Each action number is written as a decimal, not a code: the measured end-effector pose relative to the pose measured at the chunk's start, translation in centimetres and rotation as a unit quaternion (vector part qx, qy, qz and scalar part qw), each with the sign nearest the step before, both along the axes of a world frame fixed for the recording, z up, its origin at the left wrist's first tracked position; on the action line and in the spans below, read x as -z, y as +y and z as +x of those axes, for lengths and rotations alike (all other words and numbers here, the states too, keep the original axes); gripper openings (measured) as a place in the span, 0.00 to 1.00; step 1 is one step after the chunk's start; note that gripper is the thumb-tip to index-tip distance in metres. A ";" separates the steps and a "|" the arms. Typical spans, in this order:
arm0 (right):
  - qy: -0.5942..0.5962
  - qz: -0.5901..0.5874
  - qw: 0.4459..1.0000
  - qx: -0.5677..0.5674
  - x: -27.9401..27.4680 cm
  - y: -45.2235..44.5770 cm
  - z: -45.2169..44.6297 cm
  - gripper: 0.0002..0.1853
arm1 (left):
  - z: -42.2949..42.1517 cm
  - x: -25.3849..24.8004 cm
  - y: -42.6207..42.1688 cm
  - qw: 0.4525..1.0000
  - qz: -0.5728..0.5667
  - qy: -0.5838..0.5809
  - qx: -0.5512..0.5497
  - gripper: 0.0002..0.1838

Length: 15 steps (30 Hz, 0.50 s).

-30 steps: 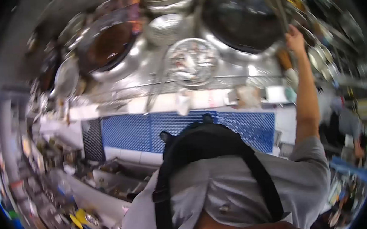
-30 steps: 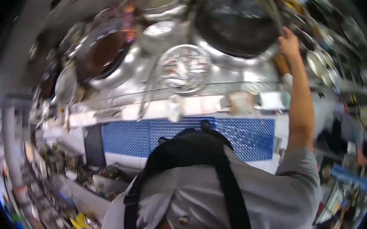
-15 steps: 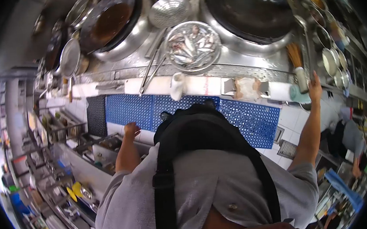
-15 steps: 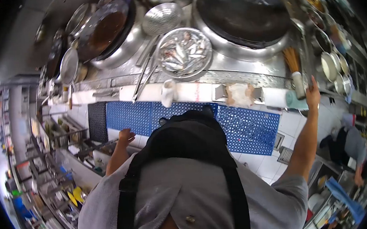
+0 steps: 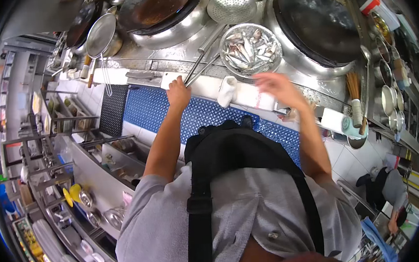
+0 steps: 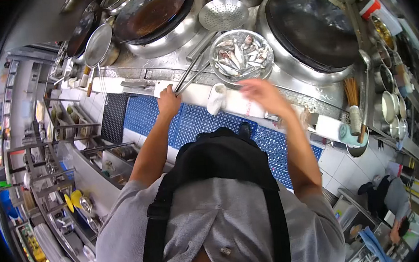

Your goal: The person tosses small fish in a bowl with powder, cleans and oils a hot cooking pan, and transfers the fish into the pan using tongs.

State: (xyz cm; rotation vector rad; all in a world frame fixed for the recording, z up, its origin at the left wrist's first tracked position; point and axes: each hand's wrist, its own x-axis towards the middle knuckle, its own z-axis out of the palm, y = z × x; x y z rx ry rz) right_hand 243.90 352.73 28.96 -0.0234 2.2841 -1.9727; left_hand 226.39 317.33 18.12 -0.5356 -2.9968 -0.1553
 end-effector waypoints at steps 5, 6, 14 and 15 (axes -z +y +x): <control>-0.154 -0.116 0.978 -0.078 4.9 -14.6 -8.5 0.23 | -1.2 -0.5 -0.2 0.981 -0.051 -0.187 -0.027 0.23; -0.190 -0.140 0.971 -0.036 7.3 -16.7 -10.1 0.25 | -0.4 -2.3 -0.5 0.979 -0.017 -0.199 -0.040 0.23; -0.283 -0.370 0.883 0.054 8.8 -27.1 -16.1 0.14 | 6.5 -5.2 -6.5 0.939 0.302 -0.167 0.017 0.25; -0.258 -0.381 0.885 0.074 8.4 -28.1 -16.3 0.11 | 6.6 -4.7 -7.1 0.884 0.413 -0.219 -0.020 0.26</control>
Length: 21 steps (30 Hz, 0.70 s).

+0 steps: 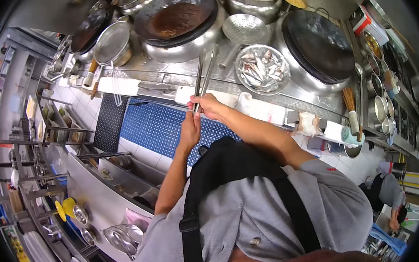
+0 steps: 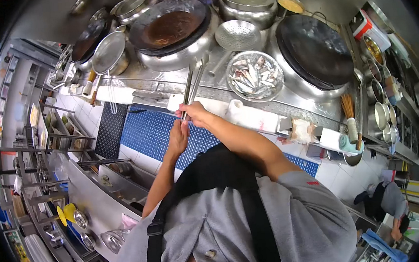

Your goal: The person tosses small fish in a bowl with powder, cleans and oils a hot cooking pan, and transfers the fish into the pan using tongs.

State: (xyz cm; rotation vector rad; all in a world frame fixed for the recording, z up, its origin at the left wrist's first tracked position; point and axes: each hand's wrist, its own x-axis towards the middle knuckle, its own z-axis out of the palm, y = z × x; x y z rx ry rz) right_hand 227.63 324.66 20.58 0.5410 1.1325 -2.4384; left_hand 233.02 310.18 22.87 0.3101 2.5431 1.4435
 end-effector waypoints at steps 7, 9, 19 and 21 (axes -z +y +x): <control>0.100 -0.060 0.987 0.112 -8.5 -0.3 -2.0 0.07 | -3.3 -2.0 0.3 0.614 0.628 -0.359 -0.316 0.47; 0.126 -0.030 0.984 0.124 -7.3 -1.0 -0.2 0.07 | -4.5 -1.1 1.8 0.604 0.677 -0.361 -0.217 0.49; 0.045 0.279 0.929 0.239 -11.8 21.0 7.8 0.33 | -8.5 2.0 6.7 0.808 0.457 -0.341 -0.148 0.37; 0.020 0.362 0.904 0.227 -11.2 25.5 10.0 0.34 | -10.5 1.5 10.3 0.855 0.377 -0.336 -0.117 0.35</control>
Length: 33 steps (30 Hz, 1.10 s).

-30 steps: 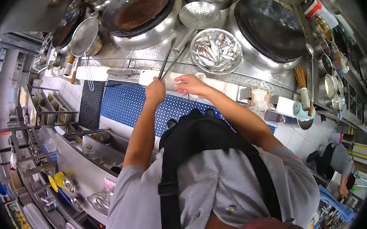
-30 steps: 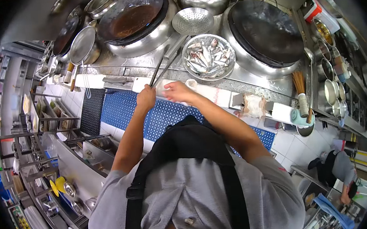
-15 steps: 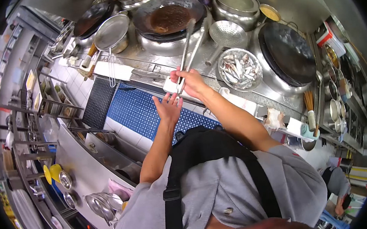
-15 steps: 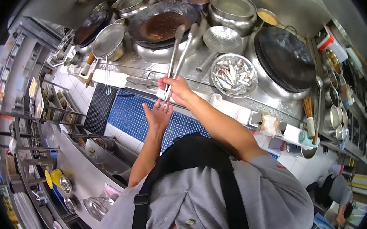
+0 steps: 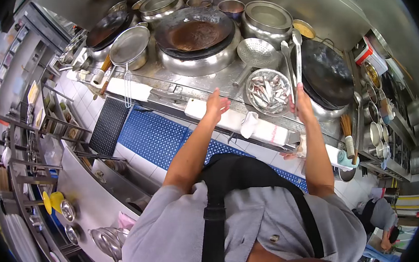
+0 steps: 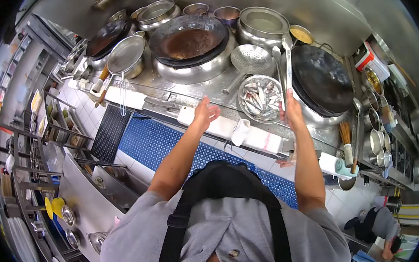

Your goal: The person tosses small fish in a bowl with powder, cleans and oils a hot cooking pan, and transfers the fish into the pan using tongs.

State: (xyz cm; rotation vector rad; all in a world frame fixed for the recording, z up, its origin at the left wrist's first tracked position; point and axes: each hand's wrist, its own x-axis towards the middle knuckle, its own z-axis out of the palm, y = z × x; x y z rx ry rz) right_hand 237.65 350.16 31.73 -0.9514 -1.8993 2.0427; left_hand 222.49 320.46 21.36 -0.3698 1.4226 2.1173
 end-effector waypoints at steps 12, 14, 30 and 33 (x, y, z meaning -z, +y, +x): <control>-0.151 0.531 0.821 -0.146 -2.1 9.1 7.9 0.27 | -7.8 3.6 10.9 0.856 -0.442 0.249 0.102 0.27; -0.181 0.551 0.798 -0.165 -2.5 9.3 7.7 0.26 | -7.0 1.6 9.3 0.803 -0.489 0.324 0.110 0.28; -0.221 0.540 0.762 -0.281 -2.8 8.2 3.3 0.20 | -6.8 5.5 7.5 0.903 -0.335 0.263 0.061 0.30; -0.245 0.545 0.751 -0.283 -4.0 7.6 3.7 0.20 | -3.0 1.1 2.2 0.936 -0.213 0.275 0.054 0.28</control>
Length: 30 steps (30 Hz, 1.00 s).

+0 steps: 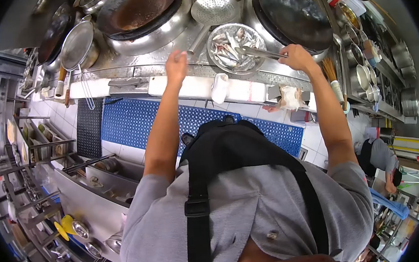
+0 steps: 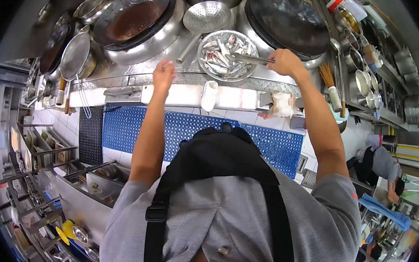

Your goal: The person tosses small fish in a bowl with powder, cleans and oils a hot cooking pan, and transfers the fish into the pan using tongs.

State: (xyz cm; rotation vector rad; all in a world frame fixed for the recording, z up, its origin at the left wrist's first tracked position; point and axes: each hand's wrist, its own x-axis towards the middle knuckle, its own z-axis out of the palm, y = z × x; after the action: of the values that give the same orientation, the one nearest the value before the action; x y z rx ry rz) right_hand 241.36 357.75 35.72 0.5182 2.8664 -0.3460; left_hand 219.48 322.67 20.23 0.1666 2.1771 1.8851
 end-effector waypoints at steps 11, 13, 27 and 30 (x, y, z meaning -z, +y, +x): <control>-0.004 0.060 0.998 0.012 -5.8 -1.2 0.4 0.18 | 17.2 26.3 -32.0 0.810 -0.494 0.257 0.187 0.12; 0.010 0.063 0.998 0.012 -6.6 -1.2 0.0 0.18 | 23.5 29.2 -37.6 0.814 -0.427 0.314 0.239 0.16; 0.048 0.147 0.987 -0.037 -12.9 -3.8 -4.9 0.18 | 22.8 26.0 -37.1 0.961 -0.052 -0.263 -0.069 0.12; 0.076 0.168 0.982 -0.030 -14.8 -6.4 -6.4 0.18 | 19.3 27.4 -36.2 0.932 0.035 -0.310 -0.184 0.11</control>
State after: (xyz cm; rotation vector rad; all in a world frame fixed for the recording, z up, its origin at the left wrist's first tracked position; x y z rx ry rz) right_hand 234.99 351.31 50.56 0.4764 3.0993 0.1185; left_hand 238.76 286.46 -7.14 -0.7733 1.7776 1.8471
